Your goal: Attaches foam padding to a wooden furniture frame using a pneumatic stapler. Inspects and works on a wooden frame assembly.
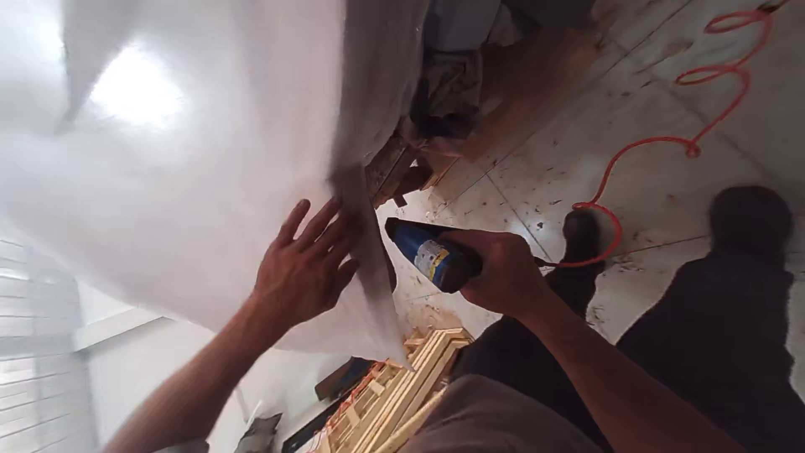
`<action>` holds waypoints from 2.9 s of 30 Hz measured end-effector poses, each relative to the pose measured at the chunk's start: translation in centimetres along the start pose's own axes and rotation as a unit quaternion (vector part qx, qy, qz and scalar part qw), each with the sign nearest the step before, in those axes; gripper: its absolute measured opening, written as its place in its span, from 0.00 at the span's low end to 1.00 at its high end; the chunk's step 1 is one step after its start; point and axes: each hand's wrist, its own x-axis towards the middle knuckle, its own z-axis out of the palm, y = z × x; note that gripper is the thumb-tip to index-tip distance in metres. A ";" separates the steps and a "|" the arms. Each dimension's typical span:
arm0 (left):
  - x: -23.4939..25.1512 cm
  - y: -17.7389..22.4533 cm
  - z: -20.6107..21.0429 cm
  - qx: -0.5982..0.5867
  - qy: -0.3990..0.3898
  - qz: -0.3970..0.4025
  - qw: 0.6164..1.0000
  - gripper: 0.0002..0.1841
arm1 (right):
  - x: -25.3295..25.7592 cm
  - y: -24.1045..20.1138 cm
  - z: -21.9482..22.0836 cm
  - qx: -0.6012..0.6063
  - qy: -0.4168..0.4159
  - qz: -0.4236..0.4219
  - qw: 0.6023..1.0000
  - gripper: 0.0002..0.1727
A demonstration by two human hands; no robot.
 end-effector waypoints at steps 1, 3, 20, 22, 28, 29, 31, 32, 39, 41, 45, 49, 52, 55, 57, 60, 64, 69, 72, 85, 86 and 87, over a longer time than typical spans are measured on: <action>0.7 -0.8 -0.1 0.020 -0.027 0.017 0.999 0.30 | -0.1 0.7 -0.3 0.002 0.008 -0.008 1.000 0.21; 1.7 -1.2 -0.6 0.039 -0.059 0.027 0.997 0.31 | 0.0 1.9 -1.0 0.003 0.021 -0.015 1.000 0.22; 2.7 0.1 0.6 0.054 -0.015 -0.062 0.996 0.29 | 14.2 1.9 -5.2 -0.007 -0.077 -0.168 0.983 0.20; 2.4 0.2 0.5 0.033 -0.017 -0.059 0.998 0.30 | 14.6 1.6 -5.2 -0.004 -0.093 -0.162 0.982 0.16; 2.0 0.9 0.8 0.034 -0.023 -0.069 0.997 0.31 | 15.8 0.7 -5.3 -0.015 -0.138 -0.149 0.979 0.08; 2.1 1.0 0.9 0.036 -0.024 -0.072 0.996 0.31 | 16.0 0.7 -5.4 -0.012 -0.142 -0.152 0.978 0.06; 2.2 1.1 1.0 0.037 -0.027 -0.074 0.996 0.32 | 16.3 0.6 -5.5 -0.017 -0.149 -0.155 0.977 0.05; 2.3 1.1 1.1 0.039 -0.029 -0.074 0.996 0.32 | 16.4 0.5 -5.6 -0.025 -0.153 -0.151 0.976 0.05; 1.0 1.8 0.7 -0.009 -0.003 -0.040 0.999 0.30 | 16.7 -0.1 -6.4 -0.043 -0.177 -0.123 0.976 0.08; 0.3 2.1 0.9 -0.007 -0.012 -0.031 0.999 0.30 | 16.1 0.3 -6.5 -0.033 -0.169 -0.140 0.975 0.07; 0.4 2.4 1.4 0.005 -0.019 -0.031 0.999 0.29 | 15.3 0.5 -6.2 -0.012 -0.176 -0.154 0.972 0.06; 0.3 2.7 1.5 0.012 -0.017 -0.035 0.999 0.29 | 15.1 0.4 -5.6 -0.023 -0.186 -0.166 0.968 0.06; 0.1 2.7 1.6 0.011 -0.016 -0.036 0.999 0.30 | 15.2 0.3 -5.4 -0.038 -0.189 -0.156 0.969 0.06; -0.1 2.8 1.8 0.005 -0.016 -0.036 0.999 0.30 | 15.4 -0.5 -5.5 -0.050 -0.213 -0.121 0.968 0.09; -0.1 2.8 1.8 -0.005 -0.012 -0.030 0.999 0.30 | 15.4 -0.7 -6.1 -0.056 -0.222 -0.116 0.966 0.08; -0.4 2.7 1.9 -0.007 -0.009 -0.024 1.000 0.30 | 14.8 -0.2 -6.3 -0.029 -0.208 -0.136 0.968 0.06; -0.3 2.8 2.1 0.002 -0.002 -0.023 1.000 0.30 | 13.9 0.3 -5.7 -0.019 -0.199 -0.145 0.969 0.06; -0.8 3.0 2.1 -0.013 -0.010 -0.015 1.000 0.31 | 13.3 0.5 -4.8 -0.026 -0.208 -0.144 0.967 0.08; -1.5 3.9 2.0 -0.059 0.013 0.019 0.998 0.30 | 12.8 0.6 -5.7 -0.027 -0.196 -0.155 0.968 0.07; -3.5 5.6 3.1 -0.078 0.027 0.023 0.996 0.27 | 10.3 1.3 -4.3 -0.020 -0.199 -0.209 0.957 0.06; -3.6 5.7 3.2 -0.077 0.029 0.023 0.996 0.28 | 10.5 1.3 -4.1 -0.021 -0.208 -0.199 0.958 0.06; -3.7 5.7 3.2 -0.077 0.031 0.024 0.996 0.28 | 10.8 1.2 -4.1 -0.020 -0.219 -0.186 0.958 0.07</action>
